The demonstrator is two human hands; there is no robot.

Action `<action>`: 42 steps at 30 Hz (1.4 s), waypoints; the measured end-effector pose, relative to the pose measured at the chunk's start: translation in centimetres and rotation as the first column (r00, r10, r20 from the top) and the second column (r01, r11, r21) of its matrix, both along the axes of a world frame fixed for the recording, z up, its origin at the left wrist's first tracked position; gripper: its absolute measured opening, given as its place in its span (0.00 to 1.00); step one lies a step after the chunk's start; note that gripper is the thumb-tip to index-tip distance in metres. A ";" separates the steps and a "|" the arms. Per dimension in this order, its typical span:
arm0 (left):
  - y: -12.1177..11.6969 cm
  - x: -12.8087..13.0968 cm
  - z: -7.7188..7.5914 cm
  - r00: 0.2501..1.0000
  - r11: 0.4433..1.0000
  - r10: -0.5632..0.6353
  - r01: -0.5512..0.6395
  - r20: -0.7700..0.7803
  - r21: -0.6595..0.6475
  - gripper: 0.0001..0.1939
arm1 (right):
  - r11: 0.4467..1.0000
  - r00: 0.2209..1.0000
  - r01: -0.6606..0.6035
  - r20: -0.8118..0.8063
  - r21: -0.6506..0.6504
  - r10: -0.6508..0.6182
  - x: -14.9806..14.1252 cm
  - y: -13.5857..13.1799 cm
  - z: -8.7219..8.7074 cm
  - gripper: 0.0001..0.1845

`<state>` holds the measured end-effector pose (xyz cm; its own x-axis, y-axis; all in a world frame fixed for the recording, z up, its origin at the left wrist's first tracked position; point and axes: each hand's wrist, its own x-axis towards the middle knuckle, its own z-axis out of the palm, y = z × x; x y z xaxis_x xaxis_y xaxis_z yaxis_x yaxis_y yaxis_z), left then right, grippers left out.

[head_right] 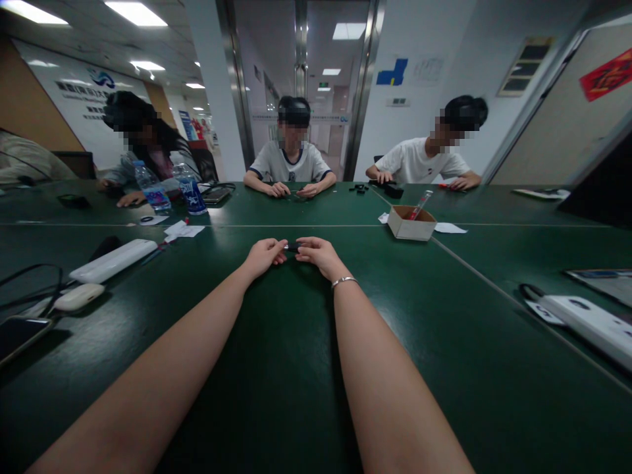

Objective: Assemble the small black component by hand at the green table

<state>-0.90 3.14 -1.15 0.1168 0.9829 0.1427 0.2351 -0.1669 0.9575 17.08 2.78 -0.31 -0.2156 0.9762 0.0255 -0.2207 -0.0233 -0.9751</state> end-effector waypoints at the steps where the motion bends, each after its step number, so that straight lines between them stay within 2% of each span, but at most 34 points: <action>1: 0.0 0.0 0.0 1.000 1.000 0.000 0.000 -0.001 0.002 0.18 | 1.000 1.000 -0.001 -0.002 0.001 0.001 0.0 0.0 0.0 0.13; 12: 0.2 -0.3 -0.3 0.995 0.998 0.035 -0.029 -0.095 0.064 0.22 | 1.000 1.000 -0.026 0.017 0.018 0.026 0.0 0.0 0.0 0.13; 27: 0.2 -0.4 -0.3 0.994 0.998 0.029 -0.023 -0.102 0.060 0.23 | 1.000 1.000 -0.018 -0.019 -0.022 0.018 -0.1 0.0 0.1 0.08; 34: 0.1 -0.2 -0.2 0.994 0.998 0.015 -0.008 -0.107 0.069 0.22 | 1.000 1.000 -0.006 -0.014 -0.015 0.005 -0.2 -0.1 0.2 0.02; 42: -0.3 0.0 0.3 1.000 1.000 0.006 -0.006 0.007 0.021 0.19 | 1.000 0.999 -0.011 0.032 0.000 0.011 -0.2 0.1 0.2 0.10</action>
